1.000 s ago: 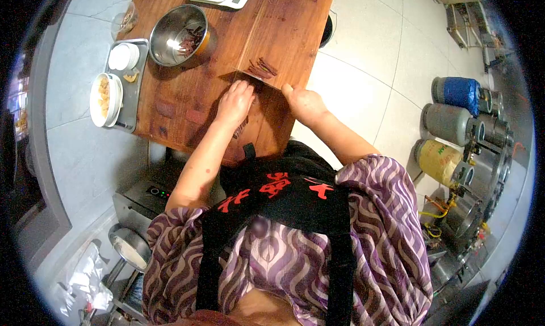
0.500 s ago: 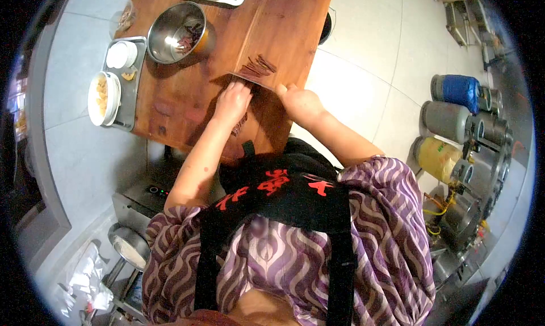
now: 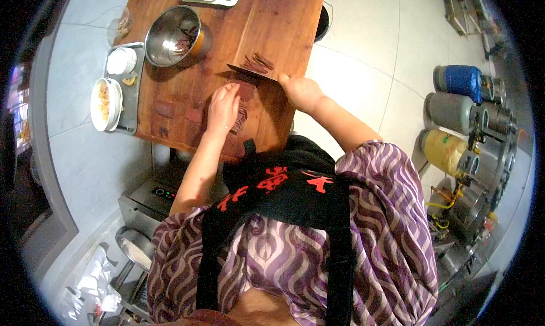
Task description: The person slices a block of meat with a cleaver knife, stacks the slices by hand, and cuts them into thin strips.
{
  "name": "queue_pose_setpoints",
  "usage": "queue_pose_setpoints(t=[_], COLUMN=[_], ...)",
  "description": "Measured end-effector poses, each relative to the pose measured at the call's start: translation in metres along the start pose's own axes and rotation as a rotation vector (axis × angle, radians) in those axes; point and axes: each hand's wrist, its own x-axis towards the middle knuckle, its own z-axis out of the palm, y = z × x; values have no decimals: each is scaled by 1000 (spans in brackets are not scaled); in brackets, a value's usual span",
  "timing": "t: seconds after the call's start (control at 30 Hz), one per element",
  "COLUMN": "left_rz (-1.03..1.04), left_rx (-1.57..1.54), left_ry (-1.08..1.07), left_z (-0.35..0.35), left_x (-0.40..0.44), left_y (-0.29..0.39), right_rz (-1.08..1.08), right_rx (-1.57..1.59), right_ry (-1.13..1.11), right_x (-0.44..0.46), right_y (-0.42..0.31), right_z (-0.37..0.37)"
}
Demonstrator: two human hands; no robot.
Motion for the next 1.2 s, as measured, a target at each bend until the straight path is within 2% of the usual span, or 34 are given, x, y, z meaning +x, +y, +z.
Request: queue_pose_setpoints(t=[0.27,0.37,0.47,0.6,0.7,0.87,0.97,1.2], left_rz=[141,189,146,165,182,194,89,163], left_rx=[118,94,142,188,129,93,200,70], left_ry=[-39,19,-114,-67,-27,30,-190,30], left_z=[17,20,9,15,15,15,19,17], left_x=[19,21,24,19,24,21,18,17], left_y=[1,-2,6,3,3,3,-1,3], right_rz=[-52,-94,-106,-65,-101,-66,-80,-42], right_rx=[-80,-109,-151,-201,-163,-139,-135,-106], right_ry=[30,95,98,73,131,48,20,35], right_x=[-4,-6,-16,-19,-12,-9,-19,-12], right_y=[-6,-5,-18,-32,-13,-7,-22,-12], right_z=[6,11,-3,2,23,13,-1,14])
